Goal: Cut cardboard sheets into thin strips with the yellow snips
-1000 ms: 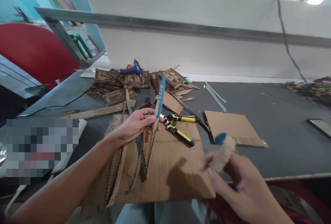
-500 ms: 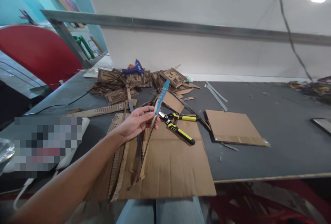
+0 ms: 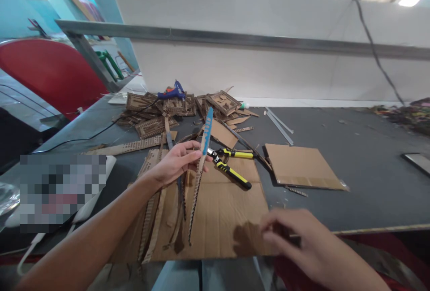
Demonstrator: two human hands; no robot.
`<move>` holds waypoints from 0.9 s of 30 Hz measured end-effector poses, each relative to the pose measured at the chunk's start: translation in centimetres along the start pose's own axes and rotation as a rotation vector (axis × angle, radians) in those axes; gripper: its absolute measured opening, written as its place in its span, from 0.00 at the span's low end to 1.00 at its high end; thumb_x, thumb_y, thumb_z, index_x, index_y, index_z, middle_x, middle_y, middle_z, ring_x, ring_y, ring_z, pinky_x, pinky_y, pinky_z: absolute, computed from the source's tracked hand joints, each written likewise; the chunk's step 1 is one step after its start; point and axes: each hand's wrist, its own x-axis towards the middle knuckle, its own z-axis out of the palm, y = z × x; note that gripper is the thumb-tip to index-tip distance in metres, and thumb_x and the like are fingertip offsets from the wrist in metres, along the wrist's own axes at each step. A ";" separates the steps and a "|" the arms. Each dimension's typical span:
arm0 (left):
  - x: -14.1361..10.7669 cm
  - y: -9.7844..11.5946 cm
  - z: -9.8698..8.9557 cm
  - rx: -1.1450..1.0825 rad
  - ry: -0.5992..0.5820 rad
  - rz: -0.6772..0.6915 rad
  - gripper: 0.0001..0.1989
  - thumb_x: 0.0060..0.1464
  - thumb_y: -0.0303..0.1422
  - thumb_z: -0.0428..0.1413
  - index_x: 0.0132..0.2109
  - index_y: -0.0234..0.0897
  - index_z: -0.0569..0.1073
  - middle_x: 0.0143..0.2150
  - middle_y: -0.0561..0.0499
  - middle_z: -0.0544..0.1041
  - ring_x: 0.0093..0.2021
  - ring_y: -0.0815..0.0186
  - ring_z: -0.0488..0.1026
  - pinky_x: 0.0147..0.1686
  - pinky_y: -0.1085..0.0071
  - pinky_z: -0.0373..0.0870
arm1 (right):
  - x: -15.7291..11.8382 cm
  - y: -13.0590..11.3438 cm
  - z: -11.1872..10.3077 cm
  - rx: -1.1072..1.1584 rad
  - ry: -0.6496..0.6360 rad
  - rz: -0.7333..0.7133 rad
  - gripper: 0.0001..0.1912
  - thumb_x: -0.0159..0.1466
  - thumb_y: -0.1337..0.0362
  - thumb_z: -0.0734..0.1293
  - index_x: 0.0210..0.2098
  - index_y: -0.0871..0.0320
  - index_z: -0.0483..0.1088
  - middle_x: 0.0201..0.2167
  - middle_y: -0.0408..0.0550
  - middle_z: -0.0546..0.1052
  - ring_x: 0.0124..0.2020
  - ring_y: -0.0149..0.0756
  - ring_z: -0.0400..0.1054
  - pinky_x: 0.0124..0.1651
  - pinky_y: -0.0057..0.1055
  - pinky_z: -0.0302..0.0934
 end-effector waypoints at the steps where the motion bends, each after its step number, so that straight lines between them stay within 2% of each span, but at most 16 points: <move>1: 0.0 0.0 0.1 0.009 0.019 0.022 0.18 0.53 0.39 0.65 0.43 0.32 0.69 0.40 0.40 0.83 0.31 0.63 0.81 0.31 0.71 0.75 | 2.3 -1.1 -0.8 0.051 -0.043 -0.043 0.10 0.64 0.52 0.66 0.33 0.47 0.78 0.29 0.45 0.81 0.30 0.37 0.76 0.33 0.28 0.71; 2: 0.0 0.1 0.2 0.020 0.042 0.047 0.18 0.54 0.39 0.64 0.43 0.32 0.69 0.41 0.39 0.83 0.33 0.63 0.81 0.32 0.72 0.75 | 4.6 -2.2 -1.3 0.096 -0.035 -0.067 0.11 0.66 0.54 0.65 0.35 0.49 0.77 0.31 0.46 0.81 0.30 0.36 0.75 0.34 0.28 0.70; 4: 0.0 0.3 0.3 0.046 0.096 0.089 0.17 0.55 0.39 0.64 0.42 0.31 0.69 0.44 0.39 0.82 0.36 0.63 0.81 0.34 0.72 0.76 | 9.0 -4.1 -1.6 0.183 0.009 -0.114 0.12 0.68 0.54 0.64 0.36 0.53 0.76 0.27 0.45 0.78 0.24 0.33 0.71 0.27 0.27 0.66; 7: 0.0 0.4 0.3 0.088 0.180 0.112 0.18 0.54 0.41 0.64 0.42 0.32 0.69 0.42 0.41 0.83 0.35 0.63 0.81 0.35 0.70 0.76 | 14.4 -5.9 -0.6 0.333 0.052 -0.212 0.10 0.68 0.57 0.64 0.40 0.56 0.73 0.24 0.43 0.76 0.22 0.31 0.68 0.25 0.26 0.63; 9: 0.1 0.3 0.1 0.110 0.229 0.113 0.20 0.52 0.42 0.65 0.42 0.33 0.69 0.35 0.46 0.83 0.31 0.65 0.80 0.33 0.70 0.76 | 17.0 -6.3 0.4 0.341 0.090 -0.322 0.08 0.67 0.62 0.65 0.45 0.55 0.73 0.27 0.43 0.77 0.24 0.30 0.70 0.28 0.26 0.65; 11: 0.3 0.1 -0.2 0.143 0.275 0.111 0.21 0.50 0.43 0.66 0.41 0.33 0.69 0.29 0.50 0.81 0.27 0.67 0.78 0.30 0.72 0.75 | 18.7 -6.1 1.4 0.267 0.119 -0.496 0.11 0.67 0.66 0.65 0.47 0.53 0.74 0.36 0.47 0.80 0.32 0.32 0.73 0.34 0.27 0.67; 13: 0.5 -0.2 -0.4 0.194 0.312 0.103 0.22 0.49 0.44 0.66 0.42 0.33 0.70 0.26 0.52 0.79 0.24 0.68 0.76 0.27 0.74 0.73 | 19.7 -5.5 2.3 0.191 0.159 -0.642 0.11 0.68 0.68 0.63 0.46 0.51 0.76 0.40 0.48 0.79 0.38 0.34 0.74 0.40 0.30 0.68; 15: 0.6 -0.4 -0.4 0.253 0.329 0.086 0.21 0.49 0.44 0.66 0.41 0.32 0.72 0.25 0.52 0.79 0.24 0.69 0.75 0.25 0.76 0.71 | 20.0 -4.8 3.1 0.137 0.196 -0.708 0.13 0.69 0.68 0.62 0.43 0.50 0.77 0.39 0.48 0.79 0.38 0.34 0.74 0.41 0.30 0.68; 20: 0.7 -0.5 0.0 0.334 0.347 0.014 0.17 0.52 0.42 0.65 0.40 0.32 0.72 0.21 0.53 0.77 0.20 0.72 0.70 0.21 0.78 0.67 | 19.5 -4.2 4.0 0.073 0.191 -0.732 0.13 0.69 0.68 0.62 0.43 0.49 0.78 0.38 0.47 0.76 0.38 0.33 0.72 0.40 0.28 0.67; 27: 0.6 -0.8 0.0 0.342 0.296 -0.046 0.17 0.52 0.41 0.64 0.42 0.33 0.73 0.24 0.51 0.79 0.20 0.72 0.71 0.21 0.78 0.66 | 19.5 -4.6 3.9 -0.078 0.040 -0.691 0.09 0.66 0.68 0.65 0.38 0.50 0.77 0.39 0.45 0.74 0.37 0.33 0.68 0.36 0.27 0.60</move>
